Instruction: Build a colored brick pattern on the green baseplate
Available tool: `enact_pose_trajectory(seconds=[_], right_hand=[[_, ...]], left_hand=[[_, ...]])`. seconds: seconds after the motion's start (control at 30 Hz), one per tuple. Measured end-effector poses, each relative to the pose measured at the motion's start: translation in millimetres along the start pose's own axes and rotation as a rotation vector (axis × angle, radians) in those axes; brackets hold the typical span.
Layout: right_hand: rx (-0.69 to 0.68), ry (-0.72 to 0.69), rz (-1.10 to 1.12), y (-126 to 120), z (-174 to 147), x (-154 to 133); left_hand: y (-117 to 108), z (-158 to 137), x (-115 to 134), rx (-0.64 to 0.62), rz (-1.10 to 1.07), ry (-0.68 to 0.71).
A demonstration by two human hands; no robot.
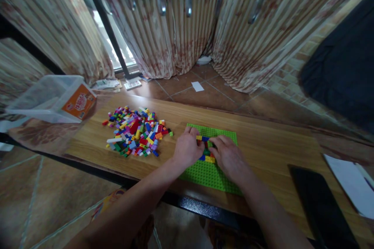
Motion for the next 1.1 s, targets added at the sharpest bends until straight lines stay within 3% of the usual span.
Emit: enact_pose_trajectory(seconds=[0.57,0.8,0.93,1.1], right_hand=[[0.070,0.112,0.288,0.3,3.2,-2.1],[0.352,0.470,0.450,0.8,-20.1,11.2],[0.381,0.632,0.582,0.4,-25.1,9.5],[0.450,0.726,0.743,7.2,-20.4,-8.1]], left_hand=[[5.1,2.5,-1.7,-0.017,0.064,0.096],[-6.0,-4.6,-6.0,0.037,0.067,0.182],[-16.6,-24.3,-3.5,0.098,0.118,0.195],[-11.8,-48.3,3.6,0.059,0.130,0.153]])
Point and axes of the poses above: each hand's wrist, its own z-axis towards the middle knuckle, its own y-axis out of the palm, x = y × z, the point moved 1 cm from there along z, towards the middle knuckle, and after that the axes turned 15 degrees about -y, right-handed, at the moved point
